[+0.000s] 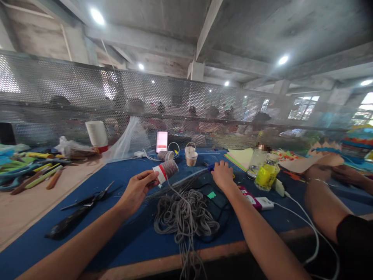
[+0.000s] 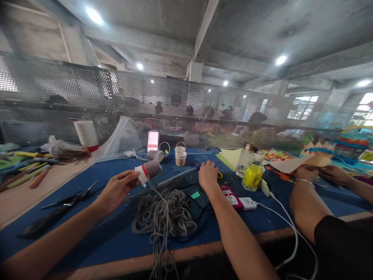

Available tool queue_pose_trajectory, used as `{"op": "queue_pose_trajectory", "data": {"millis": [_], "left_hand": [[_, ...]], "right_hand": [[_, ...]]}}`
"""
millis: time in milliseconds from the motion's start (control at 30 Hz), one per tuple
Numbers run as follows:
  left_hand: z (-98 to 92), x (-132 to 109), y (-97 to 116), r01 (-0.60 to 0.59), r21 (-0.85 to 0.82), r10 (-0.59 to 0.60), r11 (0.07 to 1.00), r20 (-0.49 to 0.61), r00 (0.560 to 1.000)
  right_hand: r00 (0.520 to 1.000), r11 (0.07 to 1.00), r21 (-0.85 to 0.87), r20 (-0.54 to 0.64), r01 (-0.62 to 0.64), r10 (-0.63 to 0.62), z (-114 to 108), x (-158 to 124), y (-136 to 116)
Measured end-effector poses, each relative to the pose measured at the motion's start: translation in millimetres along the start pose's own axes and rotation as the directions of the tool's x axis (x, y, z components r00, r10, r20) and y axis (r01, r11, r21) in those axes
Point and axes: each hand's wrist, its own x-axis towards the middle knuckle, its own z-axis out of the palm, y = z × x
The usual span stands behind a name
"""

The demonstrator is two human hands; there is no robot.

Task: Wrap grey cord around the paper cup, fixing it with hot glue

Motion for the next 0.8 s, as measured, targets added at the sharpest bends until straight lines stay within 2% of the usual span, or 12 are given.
{"op": "queue_pose_trajectory", "data": {"millis": [67, 100, 167, 200, 267, 333, 400, 467, 533, 600, 700, 800], "left_hand": [[1.2, -0.5, 0.7, 0.002, 0.007, -0.002, 1.000, 0.010, 1.000], [2.1, -0.9, 1.3, 0.004, 0.012, -0.004, 1.000, 0.019, 1.000], [4.1, -1.7, 2.5, -0.004, 0.021, 0.003, 1.000, 0.022, 1.000], [5.0, -2.2, 3.1, -0.007, 0.022, 0.006, 1.000, 0.023, 1.000], [6.3, -3.2, 3.9, -0.017, 0.029, 0.016, 0.999, 0.020, 1.000], [6.9, -4.0, 4.1, -0.026, 0.037, 0.026, 0.999, 0.015, 1.000], [7.0, -4.7, 3.7, -0.037, 0.046, 0.036, 0.998, 0.015, 0.999], [6.7, -5.2, 2.9, -0.048, 0.068, 0.046, 0.997, 0.025, 0.999], [6.3, -5.5, 2.1, -0.058, 0.111, 0.054, 0.992, 0.034, 0.998], [5.8, -5.9, 1.7, -0.080, 0.182, 0.074, 0.980, 0.040, 0.996], [6.0, -7.4, 2.8, -0.130, 0.301, 0.120, 0.945, 0.052, 0.991], [8.4, -10.2, 5.5, -0.172, 0.405, 0.156, 0.898, 0.072, 0.985]], "right_hand": [[0.996, 0.984, 0.161, -0.070, 0.072, -0.062, -7.0, -1.1, -10.3], [0.991, 0.945, 0.299, -0.058, 0.132, -0.120, -9.7, -2.5, -17.5], [0.956, 0.755, 0.622, 0.034, 0.207, -0.291, -12.6, -8.1, -34.6], [0.921, 0.626, 0.749, 0.057, 0.216, -0.386, -12.9, -12.5, -43.6], [0.845, 0.401, 0.904, 0.096, 0.146, -0.526, -12.0, -23.4, -60.0], [0.754, 0.271, 0.962, 0.154, 0.032, -0.638, -11.0, -34.7, -72.1], [0.676, 0.202, 0.979, 0.171, -0.034, -0.717, -11.3, -43.4, -78.8], [0.636, 0.171, 0.984, 0.161, -0.046, -0.754, -13.3, -48.6, -81.5], [0.642, 0.169, 0.985, 0.142, -0.019, -0.754, -16.5, -51.2, -82.2], [0.690, 0.198, 0.979, 0.111, 0.048, -0.716, -20.1, -52.7, -82.5], [0.769, 0.305, 0.926, 0.026, 0.222, -0.639, -24.7, -54.3, -83.0], [0.791, 0.439, 0.774, -0.128, 0.457, -0.598, -26.6, -53.9, -83.2]]}}
